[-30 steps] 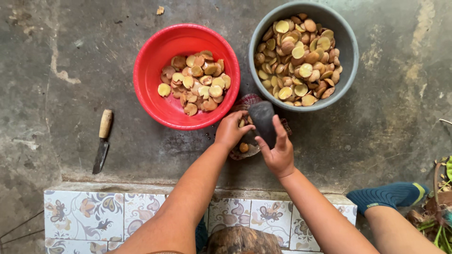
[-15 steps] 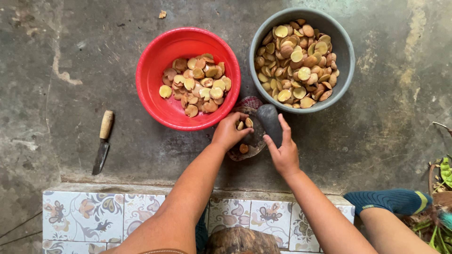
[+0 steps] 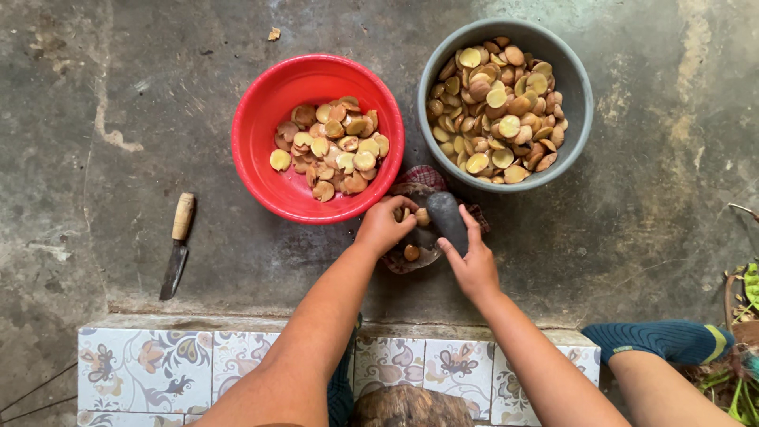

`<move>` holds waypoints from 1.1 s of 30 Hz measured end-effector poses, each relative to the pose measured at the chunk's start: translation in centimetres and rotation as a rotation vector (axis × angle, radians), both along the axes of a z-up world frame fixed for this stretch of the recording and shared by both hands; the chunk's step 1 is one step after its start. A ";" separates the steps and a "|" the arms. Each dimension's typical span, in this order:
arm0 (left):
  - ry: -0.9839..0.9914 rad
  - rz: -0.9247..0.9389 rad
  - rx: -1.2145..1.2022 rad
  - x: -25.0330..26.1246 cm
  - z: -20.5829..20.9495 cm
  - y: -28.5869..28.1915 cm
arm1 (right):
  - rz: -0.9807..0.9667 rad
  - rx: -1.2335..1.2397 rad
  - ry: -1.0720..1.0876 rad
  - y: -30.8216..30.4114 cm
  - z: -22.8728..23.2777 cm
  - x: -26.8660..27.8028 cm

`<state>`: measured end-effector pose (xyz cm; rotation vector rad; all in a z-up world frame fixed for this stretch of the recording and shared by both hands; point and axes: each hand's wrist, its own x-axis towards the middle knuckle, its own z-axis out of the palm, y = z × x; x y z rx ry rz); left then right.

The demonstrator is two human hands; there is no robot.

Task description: The person sits on the floor and uses a stone pestle to crack nuts placed on a small wooden block. The cracked nuts are then transferred into a nearby red bowl.

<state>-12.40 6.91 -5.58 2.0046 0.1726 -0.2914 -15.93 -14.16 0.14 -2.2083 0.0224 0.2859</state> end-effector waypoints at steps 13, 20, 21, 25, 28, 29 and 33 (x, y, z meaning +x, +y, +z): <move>-0.100 -0.055 0.274 -0.6 2.4 -3.0 | 0.012 -0.209 0.141 -0.4 -0.7 0.4; 0.065 -0.138 0.337 1.0 2.9 -2.7 | 0.102 -0.333 0.189 -0.5 -0.3 1.4; 0.089 -0.164 0.346 1.2 3.0 -2.6 | 0.110 -0.333 0.180 -0.4 -0.4 1.4; -0.007 -0.197 0.247 1.8 2.3 -1.5 | 0.145 -0.330 0.121 -0.4 -1.0 1.3; -0.102 -0.253 0.218 2.0 1.5 -0.7 | 0.148 -0.328 0.120 -0.1 -1.4 1.4; -0.096 -0.240 0.197 1.9 1.2 -0.6 | 0.147 -0.321 0.111 -0.1 -1.5 1.4; -0.096 -0.195 0.108 1.1 0.8 -0.2 | 0.138 -0.301 0.110 0.1 -1.8 1.3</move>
